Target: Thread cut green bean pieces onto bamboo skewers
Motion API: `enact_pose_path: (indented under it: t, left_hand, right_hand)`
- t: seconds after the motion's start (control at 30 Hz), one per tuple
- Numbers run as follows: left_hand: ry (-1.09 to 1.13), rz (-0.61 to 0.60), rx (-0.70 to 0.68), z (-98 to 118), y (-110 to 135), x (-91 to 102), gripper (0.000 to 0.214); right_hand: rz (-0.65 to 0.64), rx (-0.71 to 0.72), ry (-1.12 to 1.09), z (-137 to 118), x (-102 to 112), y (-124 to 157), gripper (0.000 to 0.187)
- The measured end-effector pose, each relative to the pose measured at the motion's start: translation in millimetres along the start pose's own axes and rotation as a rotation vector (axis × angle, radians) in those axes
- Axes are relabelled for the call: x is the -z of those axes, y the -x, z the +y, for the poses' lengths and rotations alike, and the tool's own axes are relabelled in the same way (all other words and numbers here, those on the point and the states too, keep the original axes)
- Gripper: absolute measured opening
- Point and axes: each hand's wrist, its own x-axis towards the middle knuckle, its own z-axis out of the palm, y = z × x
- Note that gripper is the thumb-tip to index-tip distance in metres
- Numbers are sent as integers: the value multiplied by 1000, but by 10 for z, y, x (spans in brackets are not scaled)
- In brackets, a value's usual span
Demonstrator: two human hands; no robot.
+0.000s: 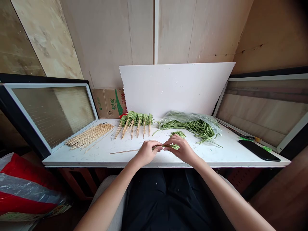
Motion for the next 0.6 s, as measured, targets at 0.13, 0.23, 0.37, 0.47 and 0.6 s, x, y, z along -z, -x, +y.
enact_pose_path:
  t: [0.13,0.23,0.37,0.47,0.6]
  left_hand:
    - [-21,-38,-9,-10,10,3,21]
    - [-39,-78,-15,-23,19,-8,23]
    - [-4,-118,-25,-52,27,-38,26]
    - [53,-139,-41,-60,30,-49,29]
    - [130,-203,-5,-5,35,-28,33]
  right_hand:
    - [-20,27,8,-30,-49,6,22]
    - [-22,11,-8,-51,-72,3,19]
    - [-28,-20,-69,-59,-75,1,21]
    - [-52,-64,-141,-60,-63,5,18]
    - [-54,-124,-271,-38,-27,4,24]
